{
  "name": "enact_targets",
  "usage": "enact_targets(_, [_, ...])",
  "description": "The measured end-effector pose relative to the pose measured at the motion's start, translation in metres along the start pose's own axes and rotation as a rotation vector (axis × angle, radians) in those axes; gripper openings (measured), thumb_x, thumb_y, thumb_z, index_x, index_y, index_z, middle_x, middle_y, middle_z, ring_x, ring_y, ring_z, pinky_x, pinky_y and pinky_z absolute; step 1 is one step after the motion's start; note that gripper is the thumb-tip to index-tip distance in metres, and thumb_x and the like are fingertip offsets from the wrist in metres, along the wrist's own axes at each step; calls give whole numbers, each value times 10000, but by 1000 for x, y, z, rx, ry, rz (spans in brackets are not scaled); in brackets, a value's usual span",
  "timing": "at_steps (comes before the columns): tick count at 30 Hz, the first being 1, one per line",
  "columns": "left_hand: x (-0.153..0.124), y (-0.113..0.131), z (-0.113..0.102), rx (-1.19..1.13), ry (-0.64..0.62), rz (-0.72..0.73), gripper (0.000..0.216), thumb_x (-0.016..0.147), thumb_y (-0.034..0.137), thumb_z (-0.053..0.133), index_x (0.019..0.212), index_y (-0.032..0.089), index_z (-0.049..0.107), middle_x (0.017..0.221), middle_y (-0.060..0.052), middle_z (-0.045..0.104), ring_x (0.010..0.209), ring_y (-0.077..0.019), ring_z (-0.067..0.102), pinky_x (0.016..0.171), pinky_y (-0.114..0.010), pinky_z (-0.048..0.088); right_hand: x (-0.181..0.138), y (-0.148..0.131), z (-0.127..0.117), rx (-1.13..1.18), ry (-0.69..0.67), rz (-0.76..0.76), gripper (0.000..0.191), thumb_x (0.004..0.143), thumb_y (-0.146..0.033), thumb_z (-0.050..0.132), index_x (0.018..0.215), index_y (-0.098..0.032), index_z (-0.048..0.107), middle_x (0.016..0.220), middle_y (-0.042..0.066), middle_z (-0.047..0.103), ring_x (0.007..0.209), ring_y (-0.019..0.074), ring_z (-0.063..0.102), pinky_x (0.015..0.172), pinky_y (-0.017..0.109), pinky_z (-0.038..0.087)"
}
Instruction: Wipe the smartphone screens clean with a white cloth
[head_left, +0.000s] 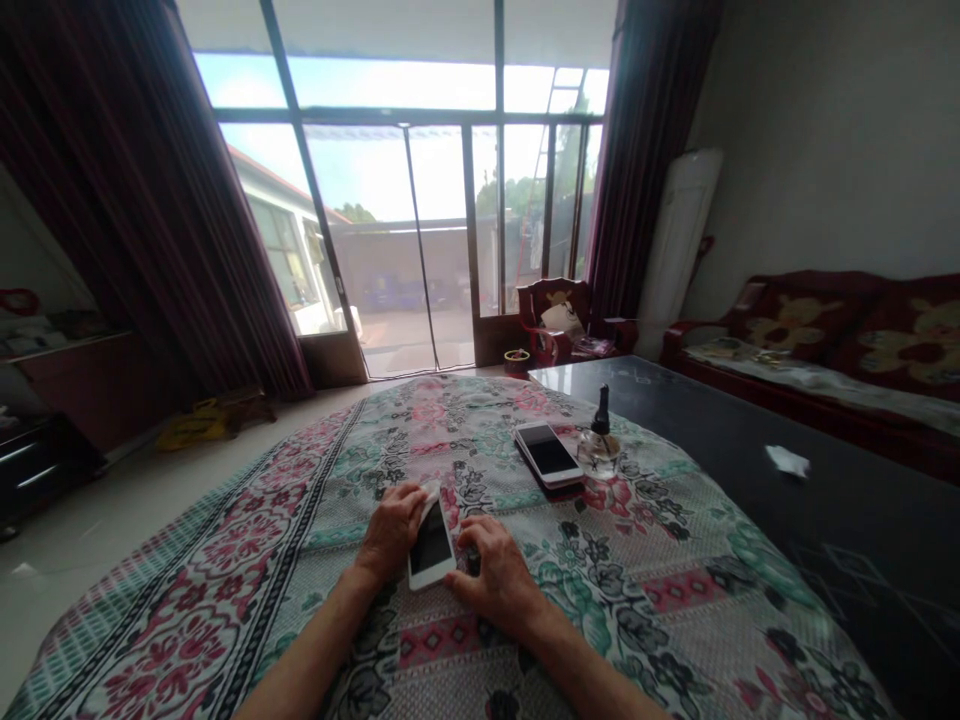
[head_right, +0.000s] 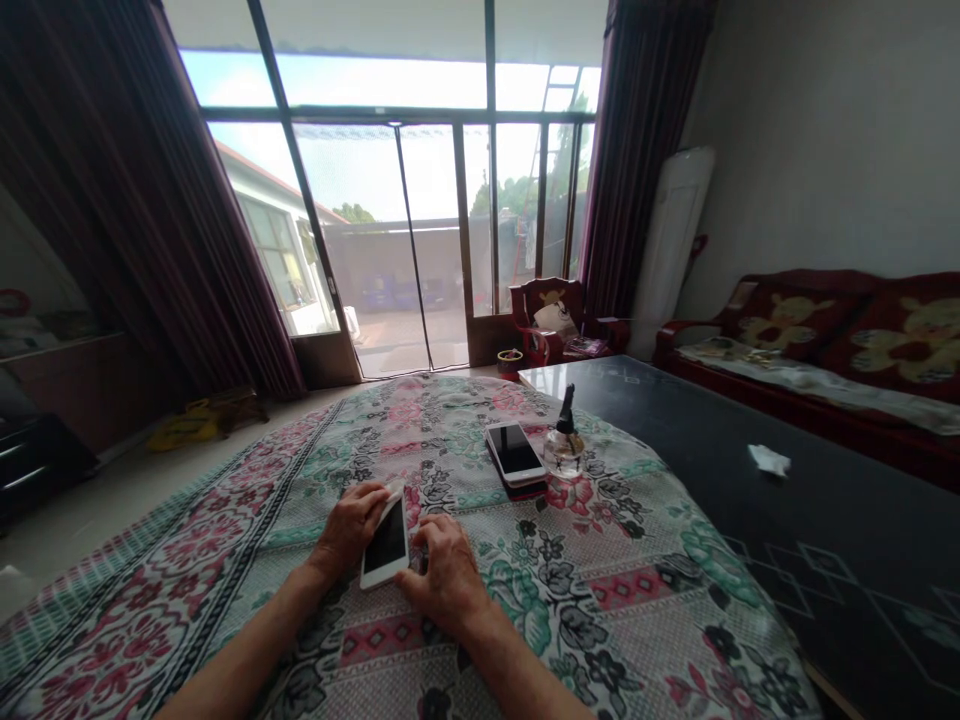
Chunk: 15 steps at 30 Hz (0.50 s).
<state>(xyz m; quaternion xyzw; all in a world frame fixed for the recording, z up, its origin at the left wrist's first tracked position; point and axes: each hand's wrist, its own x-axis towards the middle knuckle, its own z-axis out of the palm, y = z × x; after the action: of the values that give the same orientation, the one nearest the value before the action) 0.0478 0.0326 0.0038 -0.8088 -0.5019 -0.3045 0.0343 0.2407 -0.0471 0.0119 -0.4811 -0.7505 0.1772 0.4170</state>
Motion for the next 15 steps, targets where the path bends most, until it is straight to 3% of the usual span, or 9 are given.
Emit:
enact_targets(8, [0,-2,3,9,49,-21,226,892,200,477,961,227,690,1042,-32,682,996,-199,603,927,-332,476,-5,-10,-2,-114,-15,1,159,725,-161,630,873,-218,632,929,25,604,936,198,548,887,324,410])
enact_targets(12, [1,-1,4,23,62,-33,221,890,184,484,943,222,695,1020,-36,682,984,-200,601,928,-330,471,-11,-22,7,-196,61,85,288,675,-251,682,943,-187,596,1021,77,587,996,254,525,912,377,405])
enact_targets(15, [1,1,4,30,65,-38,215,890,169,490,937,207,696,1028,-44,680,983,-201,595,931,-332,465,-14,-30,23,-286,82,170,515,604,-383,740,1039,-155,583,1148,145,566,1113,337,481,1002,484,327])
